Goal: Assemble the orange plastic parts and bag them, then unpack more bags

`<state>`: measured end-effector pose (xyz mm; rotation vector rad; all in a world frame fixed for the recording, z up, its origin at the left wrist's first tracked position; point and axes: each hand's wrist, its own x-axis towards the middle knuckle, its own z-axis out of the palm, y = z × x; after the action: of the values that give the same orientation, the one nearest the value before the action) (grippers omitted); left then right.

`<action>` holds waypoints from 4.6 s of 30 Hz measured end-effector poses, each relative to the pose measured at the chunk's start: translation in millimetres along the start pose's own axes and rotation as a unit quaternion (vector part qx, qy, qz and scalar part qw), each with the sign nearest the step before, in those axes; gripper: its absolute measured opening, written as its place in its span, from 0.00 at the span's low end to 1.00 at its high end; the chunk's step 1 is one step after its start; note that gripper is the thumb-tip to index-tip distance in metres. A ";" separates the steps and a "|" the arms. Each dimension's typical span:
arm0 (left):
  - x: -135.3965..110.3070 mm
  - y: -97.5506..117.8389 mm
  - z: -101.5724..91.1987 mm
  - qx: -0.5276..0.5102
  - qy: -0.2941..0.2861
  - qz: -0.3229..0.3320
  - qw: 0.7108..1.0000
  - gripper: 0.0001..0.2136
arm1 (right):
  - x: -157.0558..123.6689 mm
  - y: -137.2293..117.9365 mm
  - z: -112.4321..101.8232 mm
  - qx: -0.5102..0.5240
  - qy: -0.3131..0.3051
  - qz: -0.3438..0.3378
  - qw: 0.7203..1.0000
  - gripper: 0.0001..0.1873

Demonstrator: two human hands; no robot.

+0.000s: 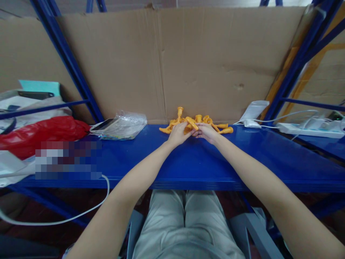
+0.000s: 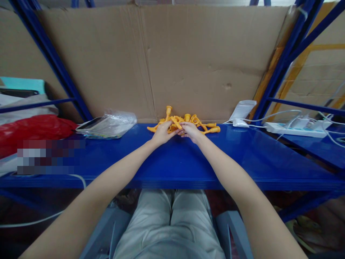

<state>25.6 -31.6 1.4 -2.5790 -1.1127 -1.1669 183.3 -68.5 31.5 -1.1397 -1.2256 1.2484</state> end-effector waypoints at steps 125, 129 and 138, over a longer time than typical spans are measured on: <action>-1.2 -0.7 -29.4 0.040 0.024 -0.078 0.996 0.16 | 16.3 4.5 -35.6 -0.578 0.063 -0.412 0.702 0.17; -1.2 1.2 -29.8 0.049 0.021 -0.089 0.995 0.16 | 16.3 3.6 -34.5 -0.575 0.066 -0.416 0.701 0.16; -1.2 2.1 -30.7 0.039 0.025 -0.086 0.995 0.16 | 13.6 2.8 -31.6 -0.596 0.051 -0.394 0.698 0.18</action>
<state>7.7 -44.9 22.5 -2.4230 -1.3619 -1.1895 214.1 -53.3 27.8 -1.2082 -2.1843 -0.4348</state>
